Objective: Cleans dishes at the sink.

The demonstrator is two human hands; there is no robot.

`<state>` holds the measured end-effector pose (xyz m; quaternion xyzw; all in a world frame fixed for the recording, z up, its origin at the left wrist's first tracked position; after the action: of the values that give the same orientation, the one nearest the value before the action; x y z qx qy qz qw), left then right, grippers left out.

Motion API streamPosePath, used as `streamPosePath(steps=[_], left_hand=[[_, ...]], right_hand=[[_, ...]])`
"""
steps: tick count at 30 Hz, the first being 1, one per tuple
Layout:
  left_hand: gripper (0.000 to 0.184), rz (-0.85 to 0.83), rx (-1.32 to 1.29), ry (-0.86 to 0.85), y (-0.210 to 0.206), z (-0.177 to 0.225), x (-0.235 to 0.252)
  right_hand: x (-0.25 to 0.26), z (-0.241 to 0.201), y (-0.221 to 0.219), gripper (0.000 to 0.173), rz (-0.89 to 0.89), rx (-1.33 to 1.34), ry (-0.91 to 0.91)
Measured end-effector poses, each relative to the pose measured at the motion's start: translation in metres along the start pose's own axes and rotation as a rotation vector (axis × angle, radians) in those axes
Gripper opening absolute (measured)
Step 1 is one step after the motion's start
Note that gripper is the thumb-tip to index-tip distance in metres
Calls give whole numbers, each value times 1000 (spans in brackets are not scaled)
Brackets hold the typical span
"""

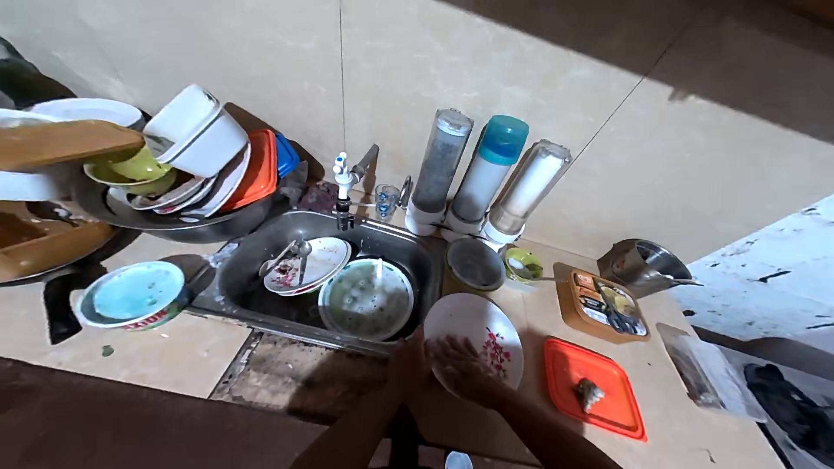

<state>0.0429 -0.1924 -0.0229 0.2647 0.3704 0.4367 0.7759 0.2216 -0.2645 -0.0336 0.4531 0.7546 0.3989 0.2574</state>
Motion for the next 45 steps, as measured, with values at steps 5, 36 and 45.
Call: streamPosePath(steps=[5,36,45], left_hand=[[52,38,4,-26,-2,2,-2],[54,6,3,-15,-1,-1,5],[53,4,14,-6,2,7,1]], right_hand=[[31,21,13,50,188,-170,-198],[-23,-20,-3,53,53,-129,-285],[47,24,30,67,125,-187,-487]])
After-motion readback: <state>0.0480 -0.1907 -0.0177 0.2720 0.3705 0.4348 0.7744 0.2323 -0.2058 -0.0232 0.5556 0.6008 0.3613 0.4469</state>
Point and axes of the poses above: each hand's wrist, its own x-axis towards the middle knuckle, its own y-axis out of the back of the hand, z = x × y, the point moved 1 cm from there along x, towards the middle knuckle, and after that the axes turned 10 degrees about y, right-handed, at the moved point
